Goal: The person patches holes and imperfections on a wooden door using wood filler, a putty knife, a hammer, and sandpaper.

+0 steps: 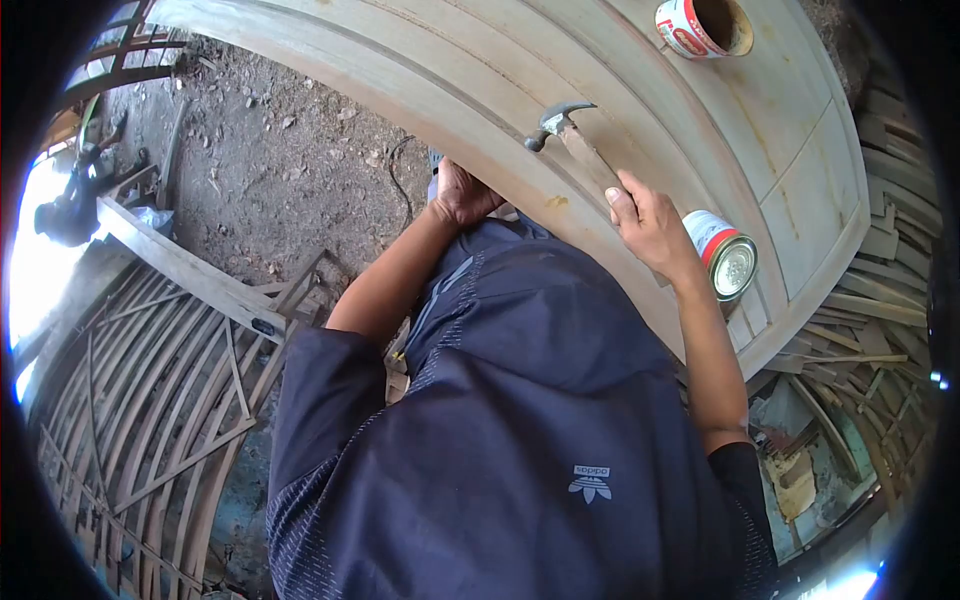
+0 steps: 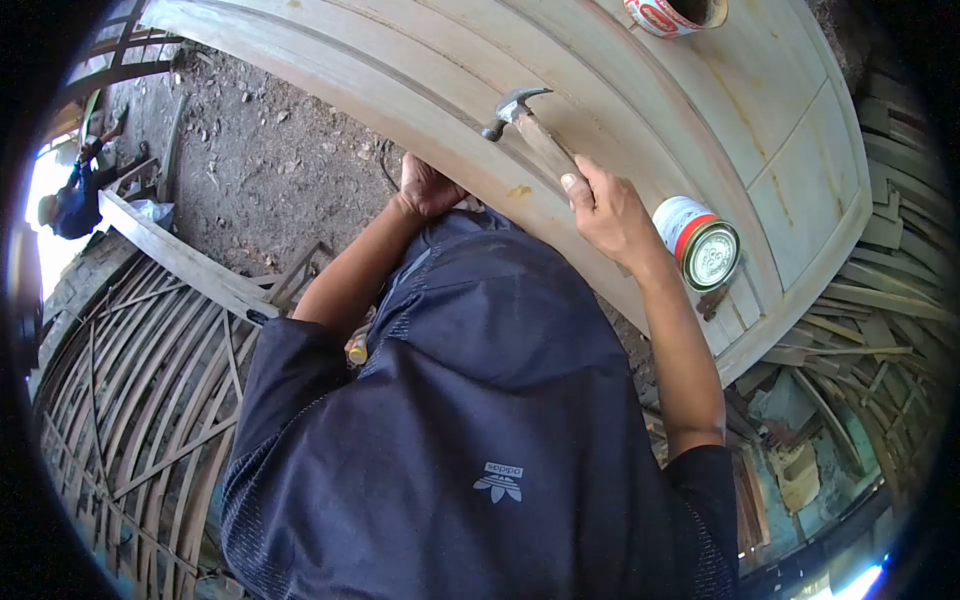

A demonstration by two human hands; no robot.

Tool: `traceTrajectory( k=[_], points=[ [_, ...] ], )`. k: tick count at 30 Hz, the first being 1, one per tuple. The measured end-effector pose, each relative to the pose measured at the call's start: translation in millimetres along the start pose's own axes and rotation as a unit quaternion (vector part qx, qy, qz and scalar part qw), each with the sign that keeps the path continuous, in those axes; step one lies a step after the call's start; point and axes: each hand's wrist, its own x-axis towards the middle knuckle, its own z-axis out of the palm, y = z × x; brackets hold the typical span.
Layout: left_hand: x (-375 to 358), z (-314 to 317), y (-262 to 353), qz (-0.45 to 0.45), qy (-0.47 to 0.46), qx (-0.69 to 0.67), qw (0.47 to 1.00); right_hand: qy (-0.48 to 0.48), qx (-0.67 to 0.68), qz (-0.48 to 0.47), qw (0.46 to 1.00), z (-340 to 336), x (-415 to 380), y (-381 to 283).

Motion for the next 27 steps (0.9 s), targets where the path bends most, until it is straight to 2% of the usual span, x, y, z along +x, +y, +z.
traceTrajectory(
  k=[1,4,14,18,19,20,21,22,23,24,25,27],
  points=[
    [-2,7,-2,0.023,0.041,0.022,0.999,-0.003,-0.004,-0.001,1.0,0,-1,-1],
    [-2,15,-5,0.048,0.08,0.044,0.995,0.003,0.025,0.006,1.0,-3,-3,-10],
    [-1,19,-6,0.03,0.057,0.056,0.996,0.03,0.051,0.023,0.998,-2,-12,-19],
    [-5,27,-10,0.079,0.135,0.078,0.985,0.051,0.112,0.038,0.992,13,-18,-5],
    [-1,19,-8,0.085,0.127,0.076,0.985,0.069,0.111,0.031,0.991,19,-21,0],
    [0,4,-4,0.056,0.078,0.054,0.994,0.087,0.109,0.026,0.99,23,-23,0],
    [-4,-6,1,0.022,0.0,0.048,0.999,0.064,0.114,0.042,0.99,15,-25,-11],
    [-2,-3,-1,0.059,0.053,0.065,0.995,0.062,0.105,0.037,0.992,20,-25,-7],
    [-3,8,0,0.047,0.069,0.065,0.994,0.107,0.106,-0.004,0.989,27,-29,-4],
    [-3,3,6,0.019,0.025,0.06,0.998,0.085,0.125,-0.004,0.988,22,-33,-10],
    [-5,3,7,0.009,0.018,0.065,0.998,0.074,0.151,-0.014,0.986,21,-35,-10],
    [-16,6,15,0.033,0.089,0.107,0.99,0.077,0.149,-0.015,0.986,19,-41,-14]
  ],
)
